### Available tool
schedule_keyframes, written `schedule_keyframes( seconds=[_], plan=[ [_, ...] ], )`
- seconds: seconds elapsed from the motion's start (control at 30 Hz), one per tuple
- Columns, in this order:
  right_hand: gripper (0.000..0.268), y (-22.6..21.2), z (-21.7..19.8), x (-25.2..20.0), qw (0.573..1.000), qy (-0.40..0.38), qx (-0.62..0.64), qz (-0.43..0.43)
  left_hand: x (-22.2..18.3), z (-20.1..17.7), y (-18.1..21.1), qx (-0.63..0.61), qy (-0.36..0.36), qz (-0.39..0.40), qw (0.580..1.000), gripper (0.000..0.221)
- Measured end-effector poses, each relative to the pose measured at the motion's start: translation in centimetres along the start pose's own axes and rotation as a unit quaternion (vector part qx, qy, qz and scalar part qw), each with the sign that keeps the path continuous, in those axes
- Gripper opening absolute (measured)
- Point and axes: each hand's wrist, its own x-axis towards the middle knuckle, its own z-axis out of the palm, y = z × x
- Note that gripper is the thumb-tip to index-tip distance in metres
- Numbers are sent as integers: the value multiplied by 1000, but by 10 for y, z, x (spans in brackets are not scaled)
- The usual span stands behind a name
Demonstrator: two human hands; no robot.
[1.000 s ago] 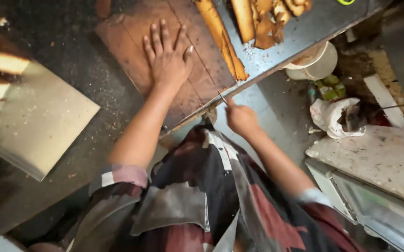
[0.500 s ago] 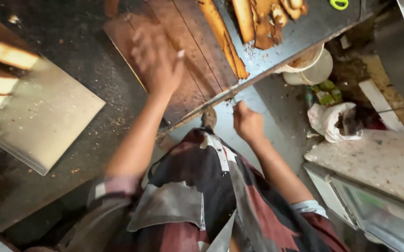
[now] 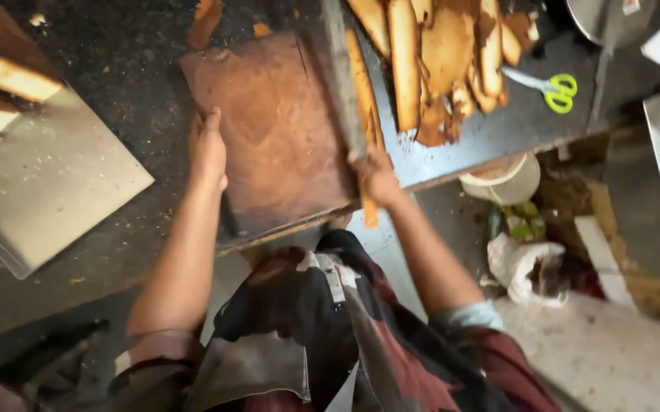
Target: The person moves bread slices aside, places a large cake on the counter, and peels off its paper backing. They then use a long blade to trim the crusts and slice the cake into rectangular strips.
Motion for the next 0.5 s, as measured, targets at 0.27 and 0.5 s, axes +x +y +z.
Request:
schedule_keyframes(
  seconds=[0.27,0.5],
  plan=[
    [38,9,46,-40,879,-168,444,-55,96,-4,29,174,-68,-43,981,48],
    [37,27,-43,25,965,-53,218,-136,101,58,50,273,-95,-14,957,41]
  ],
)
